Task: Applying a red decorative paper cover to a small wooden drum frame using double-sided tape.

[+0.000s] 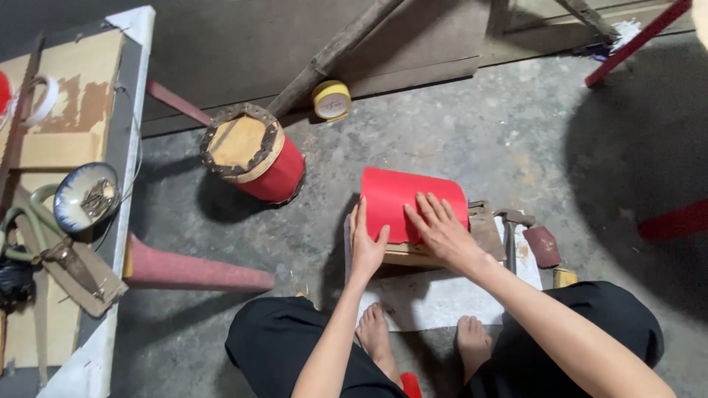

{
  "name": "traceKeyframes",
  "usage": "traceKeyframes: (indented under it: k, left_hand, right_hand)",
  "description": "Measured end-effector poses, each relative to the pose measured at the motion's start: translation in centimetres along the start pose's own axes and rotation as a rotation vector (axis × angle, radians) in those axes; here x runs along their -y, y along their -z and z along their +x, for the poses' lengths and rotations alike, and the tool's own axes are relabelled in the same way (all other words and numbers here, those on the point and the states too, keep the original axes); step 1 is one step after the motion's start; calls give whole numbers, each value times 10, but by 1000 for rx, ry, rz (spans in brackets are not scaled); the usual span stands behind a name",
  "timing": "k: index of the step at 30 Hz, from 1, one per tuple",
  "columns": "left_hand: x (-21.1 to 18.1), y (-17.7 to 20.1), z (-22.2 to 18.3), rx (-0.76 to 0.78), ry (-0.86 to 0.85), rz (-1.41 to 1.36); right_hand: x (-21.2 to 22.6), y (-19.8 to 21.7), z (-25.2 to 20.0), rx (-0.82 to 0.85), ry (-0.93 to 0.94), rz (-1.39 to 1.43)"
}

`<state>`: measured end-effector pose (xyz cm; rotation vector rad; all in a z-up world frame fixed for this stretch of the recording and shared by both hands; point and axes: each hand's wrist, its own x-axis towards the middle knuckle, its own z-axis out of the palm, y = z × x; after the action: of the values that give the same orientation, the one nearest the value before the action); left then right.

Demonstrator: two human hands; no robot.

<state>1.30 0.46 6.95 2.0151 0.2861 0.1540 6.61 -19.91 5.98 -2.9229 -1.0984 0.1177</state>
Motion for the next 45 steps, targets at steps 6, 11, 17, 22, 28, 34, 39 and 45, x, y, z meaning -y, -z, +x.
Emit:
traceKeyframes:
  k: [6, 11, 17, 22, 28, 34, 39, 45]
  left_hand:
    - [0, 1, -2, -16, -25, -29]
    - [6, 3, -4, -28, -7, -106]
    - [12, 2, 0, -55, -1, -112]
    - [2, 8, 1, -84, 41, -184]
    - [0, 10, 5, -106, 139, -293]
    - [-14, 12, 1, -135, 158, -416]
    - [-18, 12, -2, -110, 183, -448]
    - [-10, 12, 1, -140, 134, -377]
  right_hand:
    - [5, -7, -6, -97, 35, -78]
    - [8, -5, -9, -116, 30, -74]
    - [5, -6, -6, -73, 25, -53]
    - [9, 8, -11, -60, 10, 112]
    - [9, 10, -15, -36, 70, 166]
    - [-1, 31, -10, -223, 37, 372]
    - [-38, 73, -10, -367, -216, 559]
    - [-108, 142, -41, -885, -404, 655]
